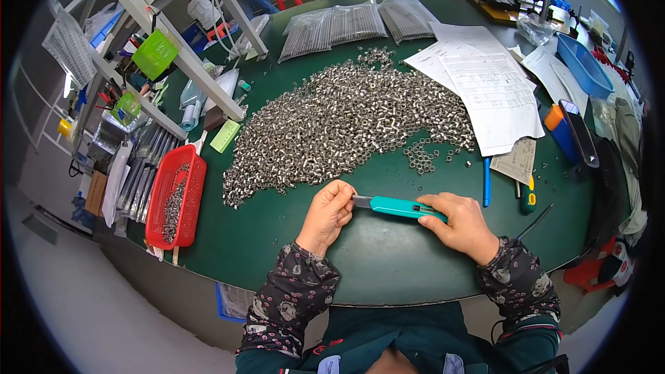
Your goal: Using a utility knife to clean or separate small metal components on a workbench.
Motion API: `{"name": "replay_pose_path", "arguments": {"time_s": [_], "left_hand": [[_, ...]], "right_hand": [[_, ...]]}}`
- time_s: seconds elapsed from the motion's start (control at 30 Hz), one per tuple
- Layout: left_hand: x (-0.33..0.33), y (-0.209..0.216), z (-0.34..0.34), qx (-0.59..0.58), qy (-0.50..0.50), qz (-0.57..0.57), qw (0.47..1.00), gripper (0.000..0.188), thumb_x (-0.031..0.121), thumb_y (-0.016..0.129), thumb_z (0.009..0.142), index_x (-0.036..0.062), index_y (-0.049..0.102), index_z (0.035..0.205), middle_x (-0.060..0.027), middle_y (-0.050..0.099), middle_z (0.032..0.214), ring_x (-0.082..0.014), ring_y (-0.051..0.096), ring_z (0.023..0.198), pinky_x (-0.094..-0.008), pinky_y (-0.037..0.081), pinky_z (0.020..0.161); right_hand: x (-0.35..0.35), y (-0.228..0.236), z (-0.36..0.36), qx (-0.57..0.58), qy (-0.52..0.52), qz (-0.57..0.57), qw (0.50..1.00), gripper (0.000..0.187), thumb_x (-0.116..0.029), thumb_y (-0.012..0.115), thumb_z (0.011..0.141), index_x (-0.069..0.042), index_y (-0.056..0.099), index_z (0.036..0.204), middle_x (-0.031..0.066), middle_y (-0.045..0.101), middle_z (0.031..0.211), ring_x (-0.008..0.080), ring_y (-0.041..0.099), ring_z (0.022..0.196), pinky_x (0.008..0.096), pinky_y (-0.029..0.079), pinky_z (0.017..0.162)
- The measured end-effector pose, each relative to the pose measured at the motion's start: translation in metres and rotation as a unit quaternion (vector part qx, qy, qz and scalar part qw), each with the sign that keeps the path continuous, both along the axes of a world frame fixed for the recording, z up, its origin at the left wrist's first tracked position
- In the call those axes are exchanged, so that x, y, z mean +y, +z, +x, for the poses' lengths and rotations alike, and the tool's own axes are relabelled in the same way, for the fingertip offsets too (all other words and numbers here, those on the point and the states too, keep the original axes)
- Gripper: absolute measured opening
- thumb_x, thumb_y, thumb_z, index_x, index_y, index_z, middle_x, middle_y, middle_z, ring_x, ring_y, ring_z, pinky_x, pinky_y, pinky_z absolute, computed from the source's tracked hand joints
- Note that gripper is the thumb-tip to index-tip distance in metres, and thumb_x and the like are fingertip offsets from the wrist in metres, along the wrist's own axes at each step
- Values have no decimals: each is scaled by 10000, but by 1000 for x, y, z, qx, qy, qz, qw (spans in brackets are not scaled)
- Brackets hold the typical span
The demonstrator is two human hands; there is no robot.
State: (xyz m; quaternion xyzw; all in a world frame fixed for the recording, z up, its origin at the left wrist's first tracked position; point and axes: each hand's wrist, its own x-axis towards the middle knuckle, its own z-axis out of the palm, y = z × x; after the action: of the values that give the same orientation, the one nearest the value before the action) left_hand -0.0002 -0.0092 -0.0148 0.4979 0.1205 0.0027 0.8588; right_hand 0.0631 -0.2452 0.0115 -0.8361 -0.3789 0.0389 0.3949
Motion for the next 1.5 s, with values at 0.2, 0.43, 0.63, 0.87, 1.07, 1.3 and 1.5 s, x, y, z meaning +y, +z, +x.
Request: {"name": "replay_pose_path", "arguments": {"time_s": [0.2, 0.43, 0.63, 0.87, 1.07, 1.3, 1.5], "left_hand": [[-1, 1, -1, 12, 4, 3, 1000, 147, 172, 487, 868, 63, 488, 769, 20, 415, 572, -6, 263, 402, -149, 192, 356], [0, 4, -1, 21, -6, 13, 1000, 202, 200, 473, 876, 77, 456, 716, 24, 407, 565, -8, 253, 396, -153, 187, 350], [0, 7, 0, 34, -13, 8, 999, 217, 210, 468, 877, 82, 451, 704, 28, 408, 551, -8, 249, 387, -154, 189, 344], [1, 8, -1, 50, -9, -7, 999, 253, 244, 434, 891, 80, 458, 700, 24, 405, 539, -12, 248, 378, -155, 192, 332], [1, 8, 0, 28, -21, -26, 999, 311, 249, 364, 915, 66, 447, 676, 17, 357, 523, -27, 244, 399, -155, 178, 326], [1, 5, 0, 18, -22, -27, 999, 266, 241, 382, 910, 53, 460, 739, 8, 400, 584, -19, 255, 406, -149, 192, 335], [0, 5, 1, -17, -15, -34, 999, 158, 155, 436, 889, 20, 517, 898, -22, 506, 729, -5, 306, 429, -133, 226, 350]], "right_hand": [[-1, 1, -1, -14, 0, -2, 1000, 249, -212, 610, 719, -68, 601, 922, 122, 590, 762, 297, 562, 661, 358, 443, 581], [-1, 0, -1, -28, 4, 5, 1000, 251, -223, 609, 720, -75, 599, 923, 118, 582, 746, 293, 557, 646, 358, 438, 568], [0, 0, 0, -43, 5, 13, 999, 253, -233, 602, 722, -78, 596, 923, 112, 557, 705, 290, 544, 617, 360, 425, 541], [1, 1, 1, -141, 5, 29, 990, 262, -194, 619, 708, -81, 578, 940, 80, 513, 663, 262, 529, 582, 355, 417, 514], [-1, 2, 7, -236, -90, 71, 965, 308, -102, 642, 658, -65, 556, 951, 70, 484, 683, 238, 496, 603, 340, 396, 521], [-1, 4, 6, -303, -90, 27, 948, 346, -68, 636, 640, -71, 542, 974, 54, 489, 718, 210, 496, 645, 329, 397, 533], [0, 5, 2, -173, -92, 22, 980, 295, -102, 621, 674, -69, 554, 960, 84, 488, 684, 255, 512, 610, 352, 395, 511]]}}
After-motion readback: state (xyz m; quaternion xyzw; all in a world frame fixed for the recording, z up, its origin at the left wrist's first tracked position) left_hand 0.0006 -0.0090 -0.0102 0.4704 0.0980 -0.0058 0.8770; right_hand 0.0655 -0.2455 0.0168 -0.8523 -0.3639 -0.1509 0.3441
